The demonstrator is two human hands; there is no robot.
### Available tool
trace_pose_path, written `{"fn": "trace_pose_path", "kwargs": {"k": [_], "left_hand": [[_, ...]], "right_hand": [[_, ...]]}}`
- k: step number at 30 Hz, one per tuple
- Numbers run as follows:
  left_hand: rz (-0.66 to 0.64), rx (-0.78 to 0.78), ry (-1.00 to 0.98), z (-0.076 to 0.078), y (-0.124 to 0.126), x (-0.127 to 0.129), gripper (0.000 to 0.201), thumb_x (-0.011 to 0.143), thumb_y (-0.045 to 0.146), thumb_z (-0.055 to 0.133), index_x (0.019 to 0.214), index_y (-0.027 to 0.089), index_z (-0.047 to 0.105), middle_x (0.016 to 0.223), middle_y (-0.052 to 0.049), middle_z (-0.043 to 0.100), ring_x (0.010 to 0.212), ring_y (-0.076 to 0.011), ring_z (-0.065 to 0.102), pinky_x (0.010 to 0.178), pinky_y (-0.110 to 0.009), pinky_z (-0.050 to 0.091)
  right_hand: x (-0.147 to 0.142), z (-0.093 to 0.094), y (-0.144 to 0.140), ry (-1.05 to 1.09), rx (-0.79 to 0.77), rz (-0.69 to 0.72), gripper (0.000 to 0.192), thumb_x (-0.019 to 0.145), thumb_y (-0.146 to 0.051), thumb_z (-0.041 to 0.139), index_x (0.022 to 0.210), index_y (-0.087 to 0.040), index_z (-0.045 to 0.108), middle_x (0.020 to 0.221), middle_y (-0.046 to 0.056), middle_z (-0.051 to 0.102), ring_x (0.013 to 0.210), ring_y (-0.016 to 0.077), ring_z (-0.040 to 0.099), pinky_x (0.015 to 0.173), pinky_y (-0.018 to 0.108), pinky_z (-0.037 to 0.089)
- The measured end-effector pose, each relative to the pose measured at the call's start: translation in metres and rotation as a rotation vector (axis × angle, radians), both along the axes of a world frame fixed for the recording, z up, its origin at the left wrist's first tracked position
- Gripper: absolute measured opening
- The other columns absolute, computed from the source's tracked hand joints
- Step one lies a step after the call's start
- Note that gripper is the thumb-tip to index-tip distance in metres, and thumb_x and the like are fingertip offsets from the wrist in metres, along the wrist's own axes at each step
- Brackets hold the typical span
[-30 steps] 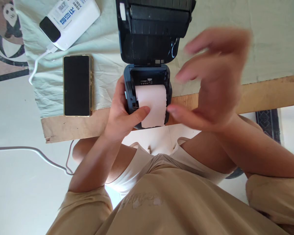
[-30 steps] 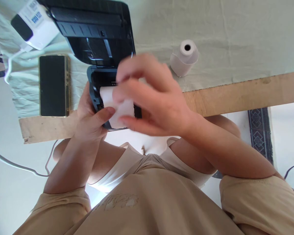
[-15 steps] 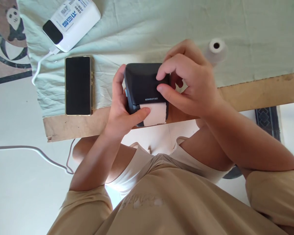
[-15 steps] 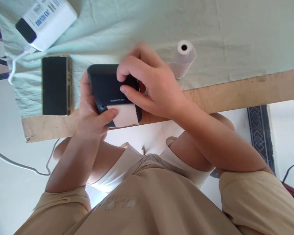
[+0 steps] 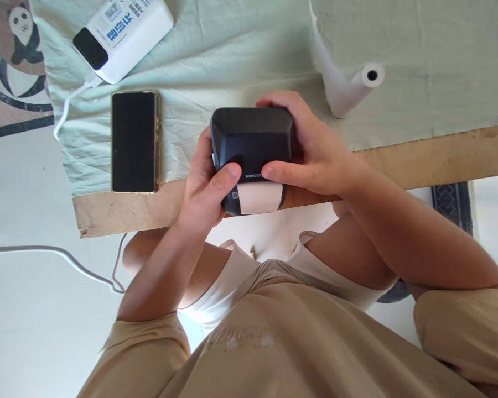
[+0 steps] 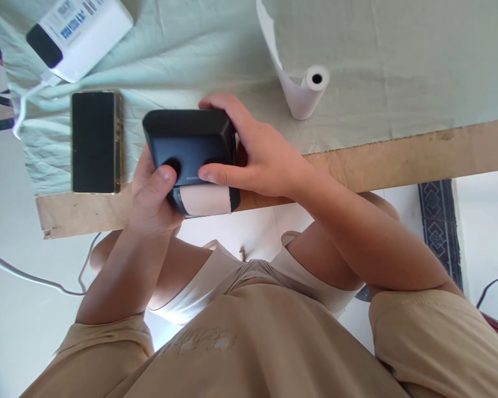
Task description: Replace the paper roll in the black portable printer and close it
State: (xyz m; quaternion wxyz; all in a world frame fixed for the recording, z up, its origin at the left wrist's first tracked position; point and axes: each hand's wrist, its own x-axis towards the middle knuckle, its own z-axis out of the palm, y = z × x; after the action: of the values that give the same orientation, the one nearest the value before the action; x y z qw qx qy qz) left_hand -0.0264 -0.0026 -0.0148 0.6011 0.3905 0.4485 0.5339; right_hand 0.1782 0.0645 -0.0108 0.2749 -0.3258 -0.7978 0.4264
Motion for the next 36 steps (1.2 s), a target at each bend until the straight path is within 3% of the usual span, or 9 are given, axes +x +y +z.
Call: {"fn": "trace_pose_path", "kwargs": {"k": [11, 15, 23, 31, 36], "left_hand": [[-0.001, 0.063, -0.060, -0.005, 0.002, 0.003, 0.038, 0.090, 0.045, 0.069, 0.124, 0.028, 0.069, 0.112, -0.009, 0.070, 0.121, -0.0323, 0.065, 0.078, -0.035, 0.055], [-0.046, 0.125, -0.080, -0.008, 0.003, 0.001, 0.040, 0.090, 0.046, 0.069, 0.126, 0.028, 0.069, 0.110, -0.008, 0.070, 0.116, -0.0298, 0.066, 0.077, -0.034, 0.054], [-0.046, 0.100, -0.087, -0.008, 0.002, 0.000, 0.036, 0.092, 0.045, 0.070, 0.123, 0.028, 0.069, 0.103, -0.006, 0.070, 0.104, -0.0248, 0.069, 0.068, -0.029, 0.054], [-0.046, 0.083, -0.103, -0.006, 0.002, 0.003, 0.038, 0.092, 0.046, 0.070, 0.125, 0.027, 0.066, 0.107, -0.009, 0.072, 0.124, -0.0308, 0.067, 0.064, -0.029, 0.054], [-0.019, 0.013, -0.055, 0.000, 0.002, 0.003, 0.045, 0.085, 0.050, 0.077, 0.122, 0.026, 0.067, 0.114, -0.010, 0.071, 0.126, -0.0347, 0.066, 0.073, -0.034, 0.059]], "right_hand": [[0.001, -0.007, -0.001, -0.064, 0.091, -0.026, 0.079, 0.090, -0.070, 0.063, 0.149, -0.028, 0.031, 0.133, 0.006, 0.062, 0.113, 0.0244, 0.064, 0.092, 0.041, 0.055], [0.001, -0.010, 0.000, -0.054, 0.100, -0.028, 0.079, 0.090, -0.071, 0.060, 0.148, -0.027, 0.032, 0.130, 0.007, 0.063, 0.111, 0.0242, 0.064, 0.090, 0.039, 0.055], [-0.002, -0.012, -0.005, -0.095, 0.164, -0.109, 0.073, 0.092, -0.071, 0.055, 0.145, -0.027, 0.033, 0.126, 0.007, 0.064, 0.103, 0.0235, 0.065, 0.084, 0.039, 0.055], [-0.001, -0.014, -0.005, -0.095, 0.168, -0.121, 0.076, 0.092, -0.077, 0.051, 0.146, -0.027, 0.034, 0.131, 0.008, 0.063, 0.105, 0.0230, 0.065, 0.087, 0.038, 0.055], [-0.003, -0.011, -0.006, -0.090, 0.145, -0.126, 0.073, 0.092, -0.076, 0.052, 0.144, -0.027, 0.034, 0.133, 0.009, 0.062, 0.106, 0.0237, 0.066, 0.088, 0.039, 0.056]]}}
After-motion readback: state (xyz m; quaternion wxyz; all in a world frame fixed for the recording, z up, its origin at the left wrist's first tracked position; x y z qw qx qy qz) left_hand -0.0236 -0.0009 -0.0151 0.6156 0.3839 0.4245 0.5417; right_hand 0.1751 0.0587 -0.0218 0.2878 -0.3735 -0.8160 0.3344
